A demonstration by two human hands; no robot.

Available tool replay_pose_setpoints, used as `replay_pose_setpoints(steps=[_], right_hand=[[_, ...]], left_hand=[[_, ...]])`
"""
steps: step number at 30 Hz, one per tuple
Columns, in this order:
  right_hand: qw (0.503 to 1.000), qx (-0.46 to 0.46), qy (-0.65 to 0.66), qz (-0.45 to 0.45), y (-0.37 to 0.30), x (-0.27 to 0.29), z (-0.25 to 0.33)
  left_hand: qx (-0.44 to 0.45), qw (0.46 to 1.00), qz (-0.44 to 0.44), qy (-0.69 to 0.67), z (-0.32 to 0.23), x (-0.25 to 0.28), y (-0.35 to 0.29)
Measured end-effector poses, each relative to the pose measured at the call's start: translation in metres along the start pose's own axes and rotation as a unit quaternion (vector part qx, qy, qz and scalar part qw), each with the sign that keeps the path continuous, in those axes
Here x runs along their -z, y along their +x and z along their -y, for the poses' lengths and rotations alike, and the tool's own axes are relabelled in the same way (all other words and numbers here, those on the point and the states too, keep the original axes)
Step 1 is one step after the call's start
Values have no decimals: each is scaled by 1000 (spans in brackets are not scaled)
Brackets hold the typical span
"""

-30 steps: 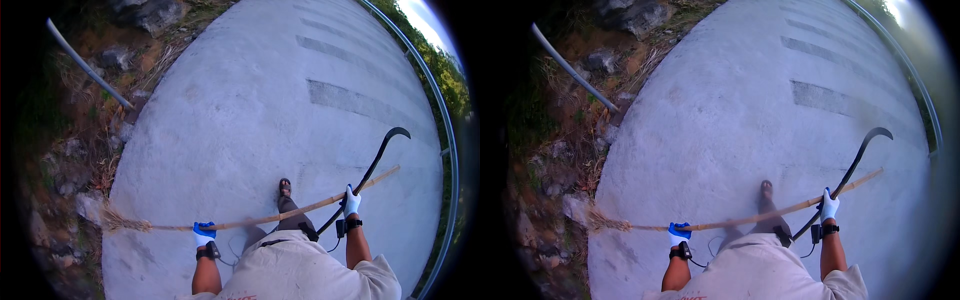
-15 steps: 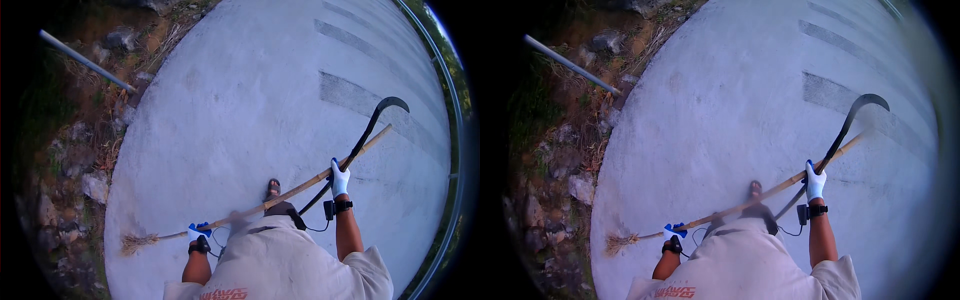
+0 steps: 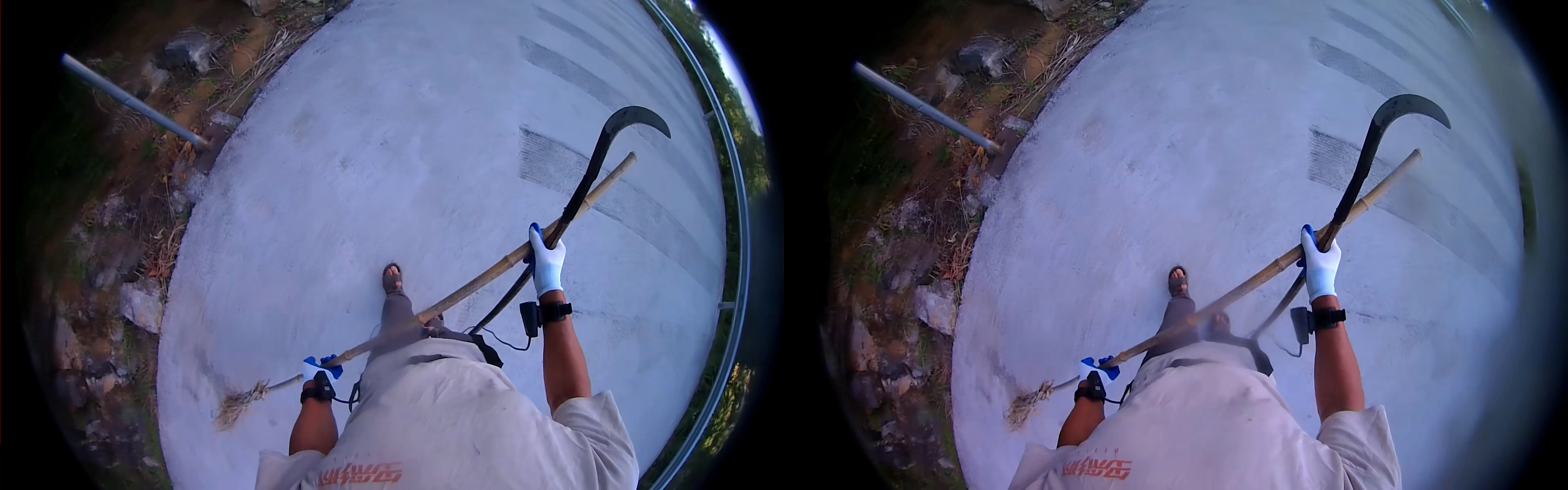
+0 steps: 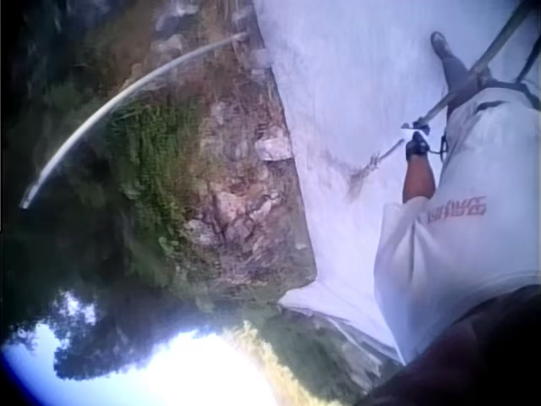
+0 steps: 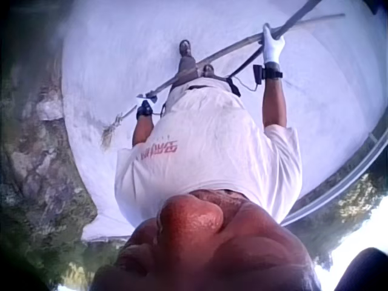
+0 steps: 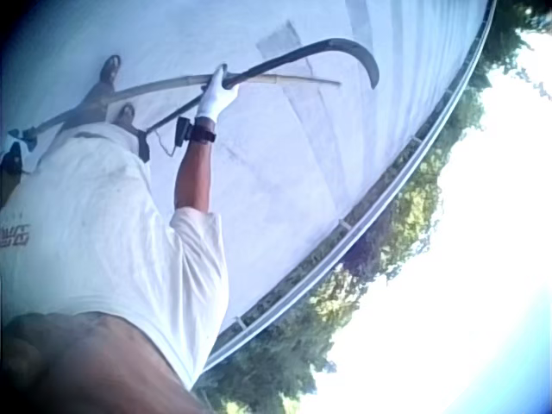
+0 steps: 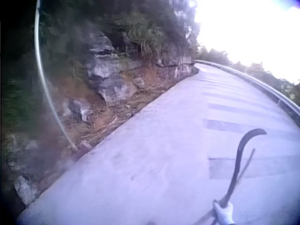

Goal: The person walks along a concrete mountain road while holding a long broom and a sickle, using the broom to sweep debris off the road and using the sickle to cut a small branch from the roadside foliage.

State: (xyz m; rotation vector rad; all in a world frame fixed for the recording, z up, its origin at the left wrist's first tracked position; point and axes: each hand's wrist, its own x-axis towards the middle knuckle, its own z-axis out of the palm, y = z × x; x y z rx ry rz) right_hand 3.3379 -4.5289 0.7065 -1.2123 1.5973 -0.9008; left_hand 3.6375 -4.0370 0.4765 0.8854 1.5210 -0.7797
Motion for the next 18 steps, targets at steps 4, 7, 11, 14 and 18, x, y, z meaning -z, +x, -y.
replay_pose_setpoints(steps=[4, 7, 11, 14, 18], right_hand=[[998, 6, 16, -59, 21, 13, -38], [992, -1, 29, -123, 36, 36, -48], [981, -14, 49, -187, 40, 44, -52], [971, -31, 80, -221, 50, 55, -61], [964, -36, 114, -236, 64, 64, -83]], left_hand=[[12, 998, 18, 52, 8, -75, 59], [-7, 996, 55, 74, 23, -164, 57], [-35, 985, 133, 100, 36, -263, 41], [-51, 962, 253, 85, 51, -319, 26], [-50, 931, 351, 92, 59, -356, 9]])
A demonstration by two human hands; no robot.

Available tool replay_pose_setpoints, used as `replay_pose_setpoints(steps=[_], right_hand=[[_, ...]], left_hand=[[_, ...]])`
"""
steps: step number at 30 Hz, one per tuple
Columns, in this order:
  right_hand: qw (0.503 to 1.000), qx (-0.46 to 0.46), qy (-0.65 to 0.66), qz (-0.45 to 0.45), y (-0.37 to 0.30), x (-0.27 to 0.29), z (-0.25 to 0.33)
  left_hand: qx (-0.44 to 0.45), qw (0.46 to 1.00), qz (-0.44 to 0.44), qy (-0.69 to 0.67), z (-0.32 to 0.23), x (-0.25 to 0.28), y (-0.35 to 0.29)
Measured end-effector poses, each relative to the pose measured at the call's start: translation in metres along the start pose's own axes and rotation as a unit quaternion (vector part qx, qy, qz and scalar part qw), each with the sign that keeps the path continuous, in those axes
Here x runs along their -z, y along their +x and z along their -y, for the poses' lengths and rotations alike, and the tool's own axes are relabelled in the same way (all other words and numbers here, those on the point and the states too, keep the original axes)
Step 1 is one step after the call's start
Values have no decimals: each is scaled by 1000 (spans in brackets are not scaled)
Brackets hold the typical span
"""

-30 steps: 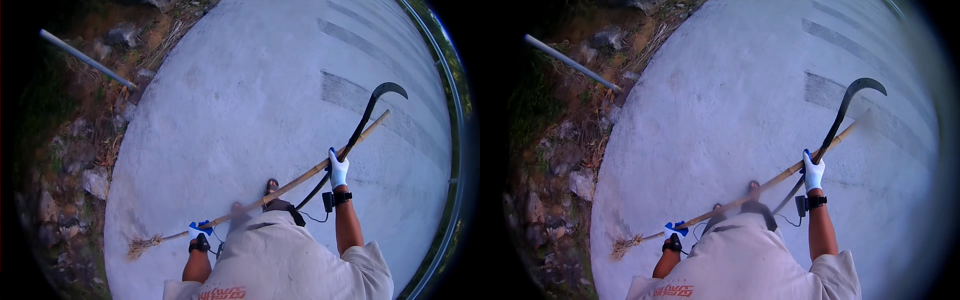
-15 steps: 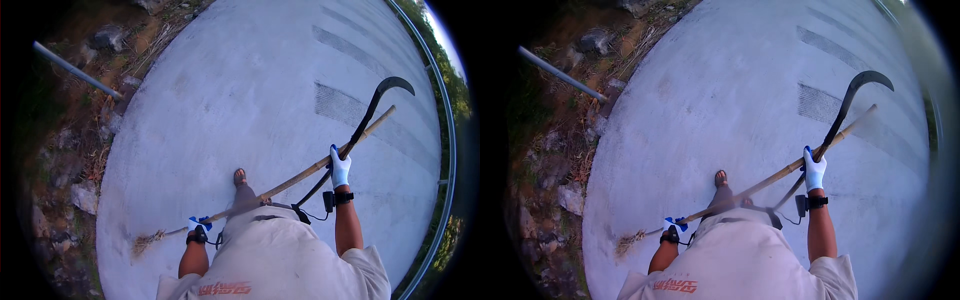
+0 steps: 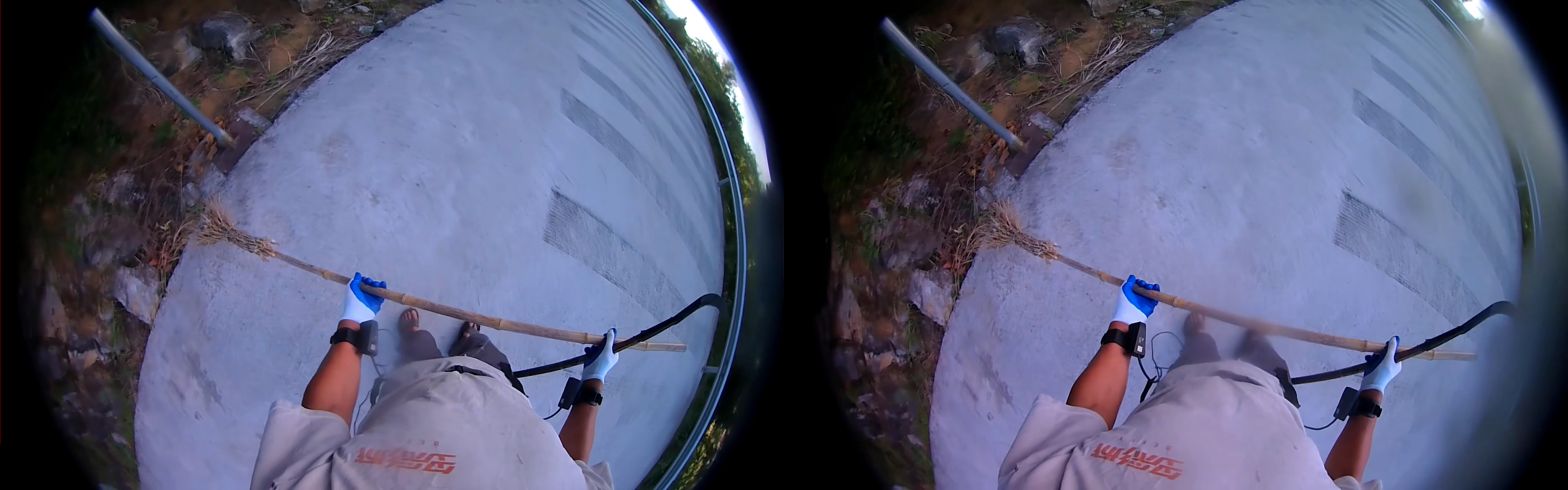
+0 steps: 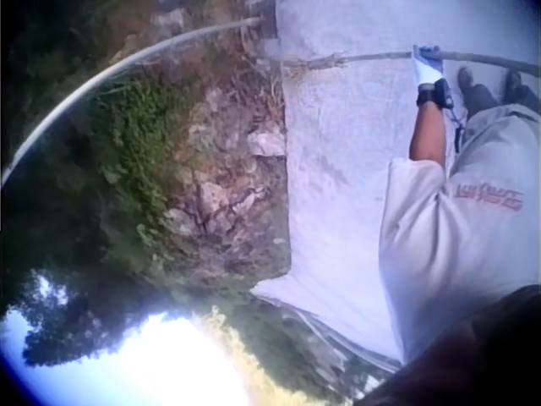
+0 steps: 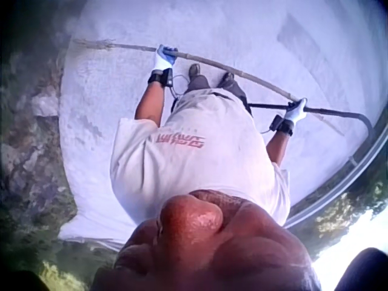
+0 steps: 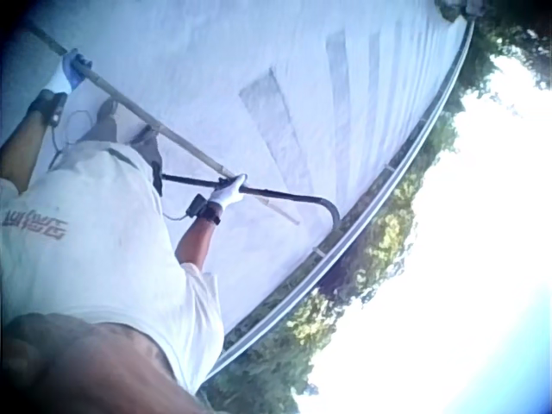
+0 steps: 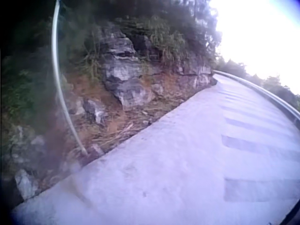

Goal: The person walks along a concrete mountain road while holding a long broom and a sickle, using the broom to sweep debris off the road and using the sickle to cut a small branch from the roadside foliage.

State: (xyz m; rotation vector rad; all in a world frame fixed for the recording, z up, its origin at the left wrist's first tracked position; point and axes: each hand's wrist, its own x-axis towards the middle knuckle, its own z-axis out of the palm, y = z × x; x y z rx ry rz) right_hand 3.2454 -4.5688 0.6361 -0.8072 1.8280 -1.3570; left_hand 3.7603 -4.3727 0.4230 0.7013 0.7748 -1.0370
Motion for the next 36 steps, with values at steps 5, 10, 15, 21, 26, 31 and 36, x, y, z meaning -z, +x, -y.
replay_pose_setpoints(steps=[5, 10, 15, 21, 26, 31, 36], right_hand=[[998, -53, -5, 15, 19, -3, -32], [994, -90, -22, 66, 48, -28, -58], [986, -80, -29, 144, 63, -91, -58], [960, -15, -73, 270, 55, -183, -46], [942, 25, -99, 321, 25, -233, -33], [939, 54, -109, 321, 7, -242, -20], [959, 63, -73, 267, 2, -223, 0]], left_hand=[[-26, 1000, -10, -2, -2, -1, 7], [-57, 993, -103, -21, 2, 35, -13], [-87, 970, -210, -81, 8, 90, -40], [-94, 937, -288, -173, 12, 147, -67], [-74, 919, -312, -229, 17, 194, -79], [-40, 917, -332, -218, 14, 190, -79], [7, 933, -323, -159, 7, 190, -40]])
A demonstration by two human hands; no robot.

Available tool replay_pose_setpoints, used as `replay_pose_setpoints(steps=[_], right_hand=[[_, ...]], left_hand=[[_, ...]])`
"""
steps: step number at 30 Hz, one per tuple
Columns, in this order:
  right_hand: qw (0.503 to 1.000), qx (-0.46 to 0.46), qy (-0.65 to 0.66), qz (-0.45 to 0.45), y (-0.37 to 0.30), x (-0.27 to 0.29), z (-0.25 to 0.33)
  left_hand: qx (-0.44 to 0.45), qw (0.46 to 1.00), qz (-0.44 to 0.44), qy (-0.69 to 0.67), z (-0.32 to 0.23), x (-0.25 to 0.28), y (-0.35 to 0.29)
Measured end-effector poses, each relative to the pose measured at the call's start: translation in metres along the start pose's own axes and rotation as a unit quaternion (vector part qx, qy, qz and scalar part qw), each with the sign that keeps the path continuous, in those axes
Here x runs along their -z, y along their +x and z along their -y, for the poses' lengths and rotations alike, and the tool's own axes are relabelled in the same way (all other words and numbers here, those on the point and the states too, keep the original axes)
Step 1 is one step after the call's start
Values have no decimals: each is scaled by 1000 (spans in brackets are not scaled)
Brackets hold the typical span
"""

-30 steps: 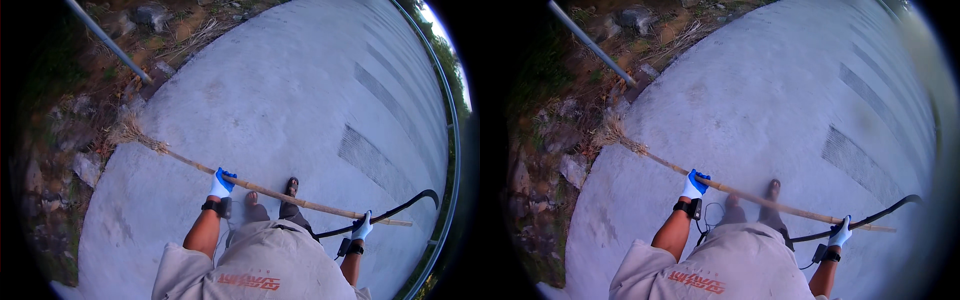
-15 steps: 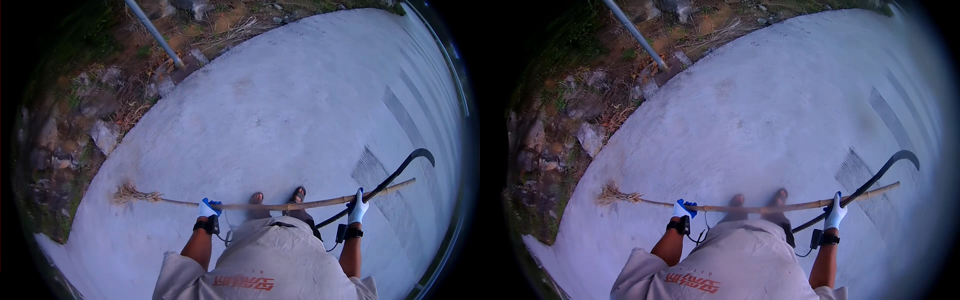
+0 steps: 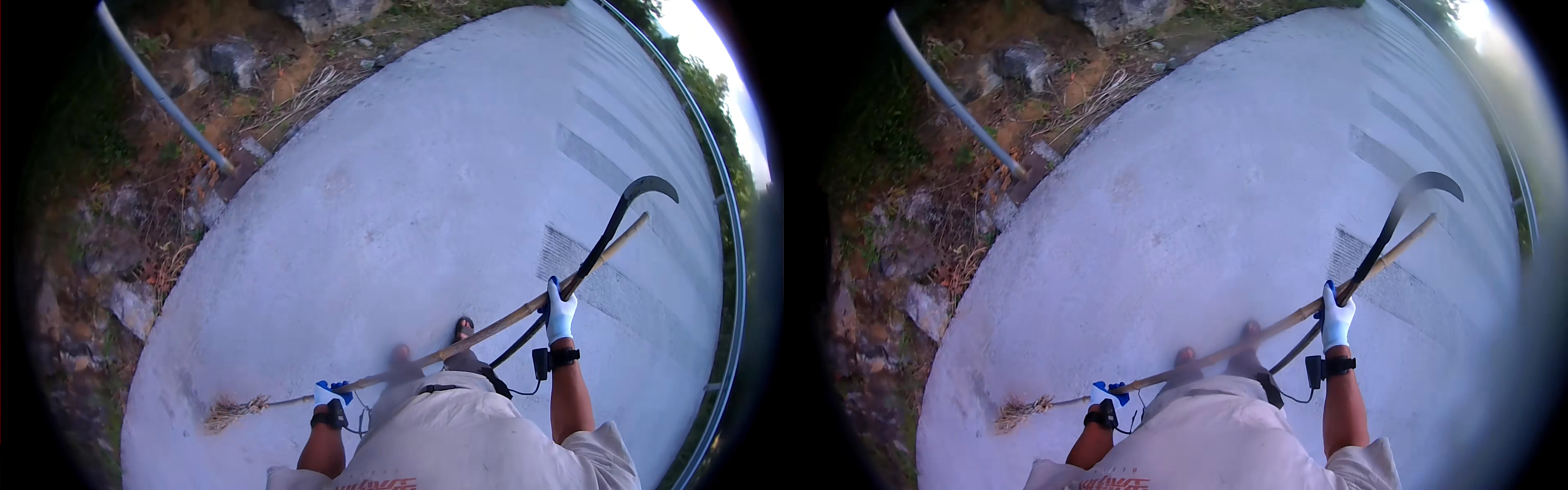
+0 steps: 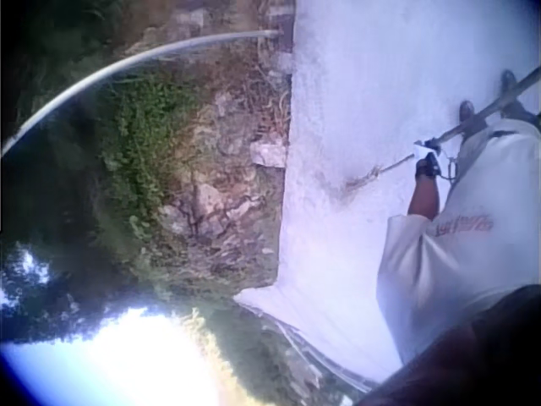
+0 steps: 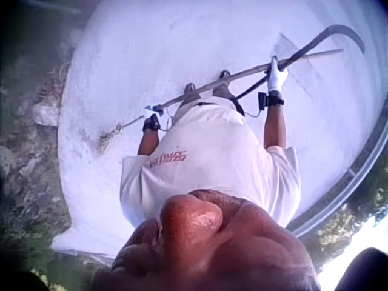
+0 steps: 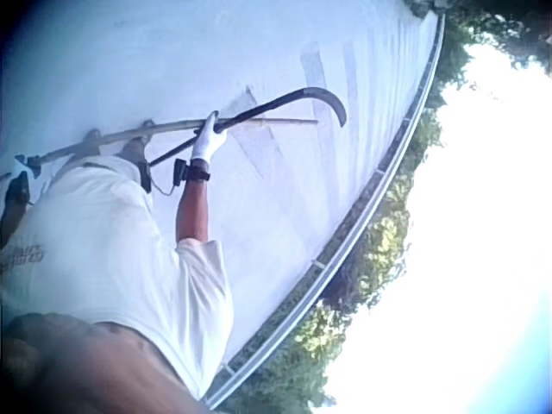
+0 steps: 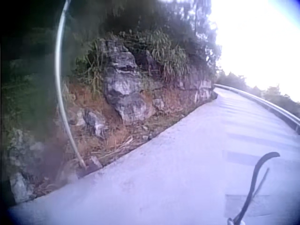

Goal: The person walks along a concrete mountain road while holding a long broom and a sickle, using the broom to sweep debris off the road and using the sickle to cut a small branch from the roadside foliage.

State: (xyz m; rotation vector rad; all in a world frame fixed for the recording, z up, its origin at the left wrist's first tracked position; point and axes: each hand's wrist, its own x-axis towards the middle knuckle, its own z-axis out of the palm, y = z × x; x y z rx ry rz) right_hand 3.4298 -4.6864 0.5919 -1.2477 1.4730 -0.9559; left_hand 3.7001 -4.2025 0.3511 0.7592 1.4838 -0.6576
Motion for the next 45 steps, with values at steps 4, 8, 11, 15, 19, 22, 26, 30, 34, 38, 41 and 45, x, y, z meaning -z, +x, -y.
replay_pose_setpoints(steps=[4, 8, 11, 15, 19, 22, 26, 30, 34, 38, 41, 45], right_hand=[[995, -15, 12, -96, -24, 51, 9], [976, -9, 36, -215, -63, 102, 8], [956, -18, 48, -288, -74, 147, -19], [943, -38, 87, -319, -79, 177, -36], [934, -62, 104, -335, -73, 204, -64], [934, -88, 110, -328, -65, 216, -89], [940, -116, 86, -309, -42, 226, -115], [939, -143, 94, -297, -11, 240, -114], [947, -145, 72, -276, 39, 279, -103], [964, -124, 68, -226, 118, 308, -73], [973, -91, 64, -203, 169, 309, -49], [979, -50, 53, -192, 213, 305, -22]], left_hand=[[10, 995, 33, 96, 2, -53, 12], [6, 978, 75, 192, 17, -115, -1], [-7, 961, 124, 247, 56, -167, -38], [-4, 932, 265, 246, 80, -204, -57], [-26, 912, 306, 273, 110, -227, -86], [-40, 916, 285, 281, 122, -228, -90], [-83, 929, 193, 306, 132, -218, -76], [-99, 941, 103, 306, 144, -191, -67], [-90, 951, 60, 291, 193, -157, -90], [24, 975, 42, 217, 234, -151, -102], [23, 975, 37, 216, 269, -159, -111], [66, 976, 39, 205, 290, -181, -98]])
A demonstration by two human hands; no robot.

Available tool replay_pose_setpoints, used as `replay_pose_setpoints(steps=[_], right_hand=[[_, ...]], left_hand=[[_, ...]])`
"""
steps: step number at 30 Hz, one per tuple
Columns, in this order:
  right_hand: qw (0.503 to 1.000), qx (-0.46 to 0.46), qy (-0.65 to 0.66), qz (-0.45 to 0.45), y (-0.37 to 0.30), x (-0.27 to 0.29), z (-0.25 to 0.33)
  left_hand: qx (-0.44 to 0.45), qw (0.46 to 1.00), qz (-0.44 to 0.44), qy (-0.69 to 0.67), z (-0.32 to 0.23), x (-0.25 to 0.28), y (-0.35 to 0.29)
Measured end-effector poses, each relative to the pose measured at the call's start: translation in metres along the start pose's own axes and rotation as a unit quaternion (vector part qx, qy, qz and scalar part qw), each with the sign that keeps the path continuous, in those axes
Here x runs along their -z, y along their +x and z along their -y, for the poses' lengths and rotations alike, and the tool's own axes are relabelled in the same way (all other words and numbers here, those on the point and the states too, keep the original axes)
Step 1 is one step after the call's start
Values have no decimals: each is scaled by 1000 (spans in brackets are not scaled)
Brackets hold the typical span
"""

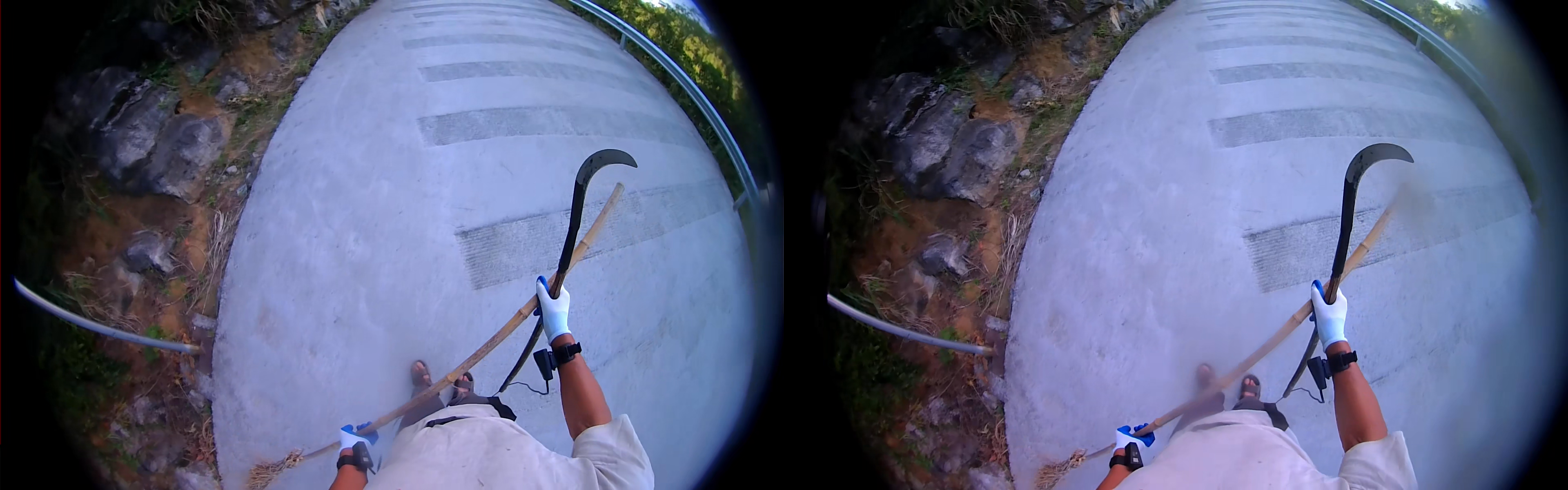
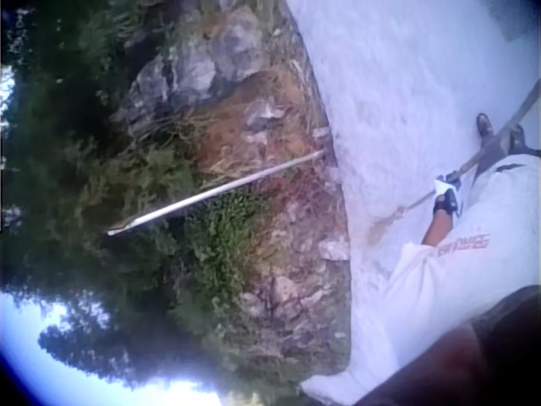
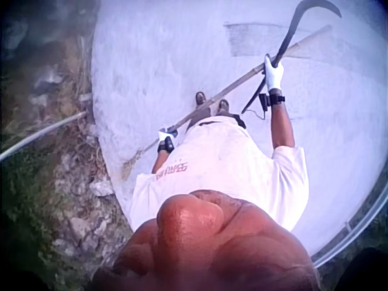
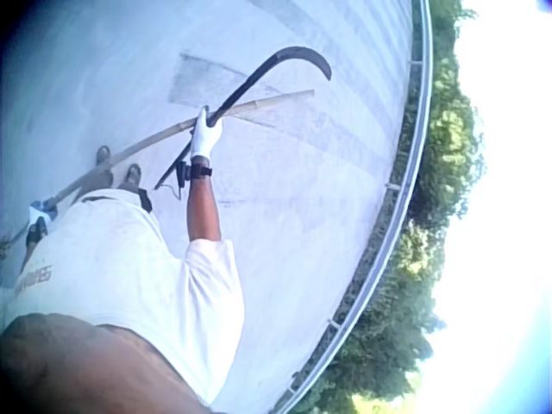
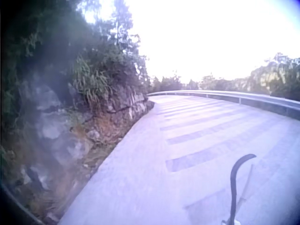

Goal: The person walks along a concrete mountain road while holding a long broom and a sickle, using the broom to sweep debris off the road and using the sickle to cut a small branch from the roadside foliage.

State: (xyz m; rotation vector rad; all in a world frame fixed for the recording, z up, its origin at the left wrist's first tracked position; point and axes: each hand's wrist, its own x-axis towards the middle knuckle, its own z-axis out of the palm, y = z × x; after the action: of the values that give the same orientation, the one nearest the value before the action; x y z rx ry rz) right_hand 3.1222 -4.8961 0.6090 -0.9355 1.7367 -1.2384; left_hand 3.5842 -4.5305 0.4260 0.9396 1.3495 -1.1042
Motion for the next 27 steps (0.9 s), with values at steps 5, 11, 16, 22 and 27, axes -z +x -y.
replay_pose_setpoints(steps=[5, 11, 16, 22, 27], right_hand=[[999, 23, -1, -33, 26, -6, 18], [985, 9, -10, -169, 51, 19, 36], [977, 14, 3, -215, 64, 17, 44], [969, -29, 27, -244, 79, 20, 32], [969, -55, 32, -240, 120, 16, 18]], left_hand=[[44, 998, -9, 54, 4, -61, 36], [141, 986, -1, 91, 32, -188, 57], [-42, 970, 35, 236, 40, -306, 64], [-130, 933, 188, 279, 66, -410, 19], [-147, 923, 234, 269, 83, -443, 10]])
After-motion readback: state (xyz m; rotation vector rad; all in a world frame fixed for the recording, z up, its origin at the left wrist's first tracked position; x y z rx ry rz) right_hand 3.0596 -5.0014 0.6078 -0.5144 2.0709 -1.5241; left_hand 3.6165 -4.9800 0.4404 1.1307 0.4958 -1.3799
